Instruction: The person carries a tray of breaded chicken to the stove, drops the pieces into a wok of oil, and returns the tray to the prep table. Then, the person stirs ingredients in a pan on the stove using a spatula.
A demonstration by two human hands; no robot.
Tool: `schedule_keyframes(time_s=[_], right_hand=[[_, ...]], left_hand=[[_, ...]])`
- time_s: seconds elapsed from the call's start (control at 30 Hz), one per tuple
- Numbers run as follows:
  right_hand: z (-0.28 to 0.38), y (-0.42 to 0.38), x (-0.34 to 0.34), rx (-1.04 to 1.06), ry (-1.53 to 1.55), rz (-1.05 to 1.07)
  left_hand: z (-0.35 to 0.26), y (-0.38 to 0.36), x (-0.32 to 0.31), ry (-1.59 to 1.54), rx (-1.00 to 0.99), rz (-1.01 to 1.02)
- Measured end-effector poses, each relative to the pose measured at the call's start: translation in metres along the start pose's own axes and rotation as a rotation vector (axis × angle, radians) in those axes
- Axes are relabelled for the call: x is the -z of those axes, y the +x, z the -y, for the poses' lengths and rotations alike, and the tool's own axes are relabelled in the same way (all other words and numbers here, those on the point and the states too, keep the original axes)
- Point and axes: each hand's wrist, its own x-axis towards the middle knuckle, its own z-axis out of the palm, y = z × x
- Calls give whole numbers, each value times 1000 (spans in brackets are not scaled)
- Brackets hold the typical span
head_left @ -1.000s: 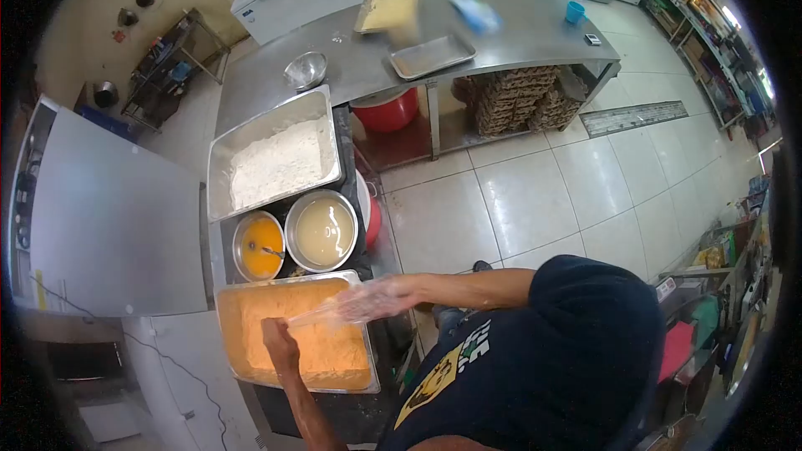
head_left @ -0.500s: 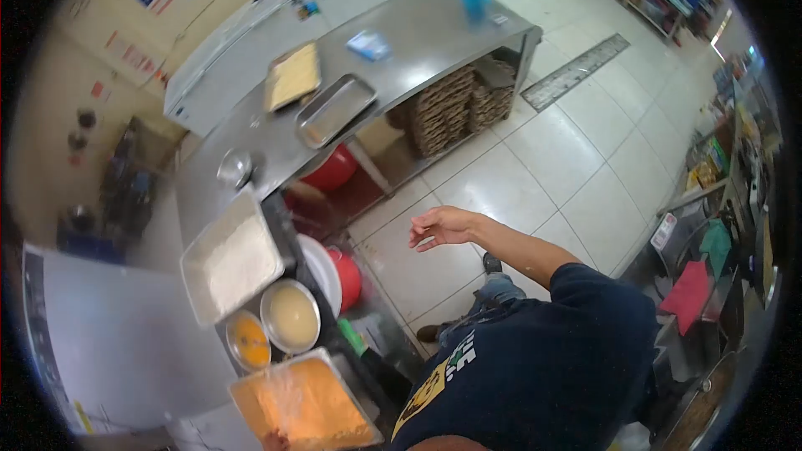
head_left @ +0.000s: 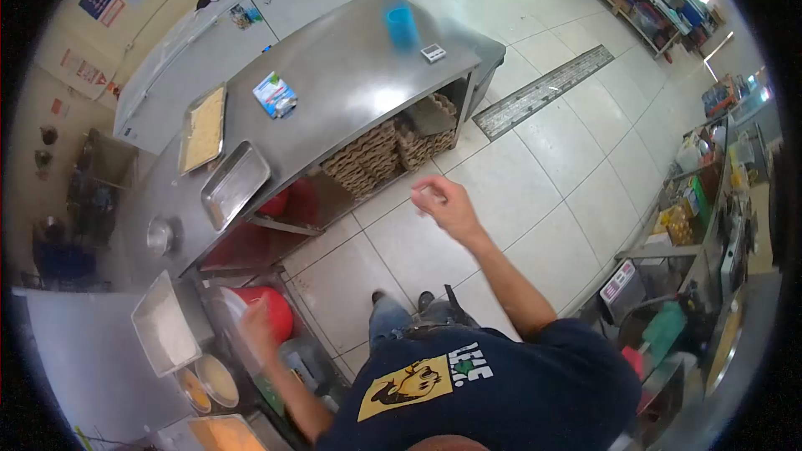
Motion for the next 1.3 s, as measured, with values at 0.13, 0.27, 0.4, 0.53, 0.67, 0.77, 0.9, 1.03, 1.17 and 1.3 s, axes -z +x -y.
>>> schedule_keyframes(time_s=[0.13, 0.27, 0.4, 0.53, 0.67, 0.77, 0.9, 1.03, 1.17, 1.3], right_hand=[[11, 69, 13, 638, -355, -152], [-152, 155, 132, 287, -363, -205], [-324, 104, 350, -483, -1298, 104], [-291, -7, 472, -885, -1112, -239], [-299, -115, 537, -1288, -99, -557], [-339, -167, 564, -1397, -191, -354], [-353, -163, 600, -1581, 290, -624], [-373, -123, 731, -1189, -247, -332], [-381, -56, 943, -1093, -669, -613], [-292, 1, 1184, -542, 360, -1134]], left_hand=[[-74, -9, -332, -635, 308, 900], [-241, -18, -478, -663, 778, 957], [-261, 66, -608, -238, 99, 681], [-320, 139, -691, 652, -537, 186], [-255, 242, -752, 898, -1133, 492], [-262, 233, -763, 931, -853, 395], [-378, 119, -838, 1081, -467, 421], [-369, 58, -1084, 340, 54, 1289], [-543, -244, -1268, 279, 164, 1587], [-677, -435, -1447, 270, 26, 2008]])
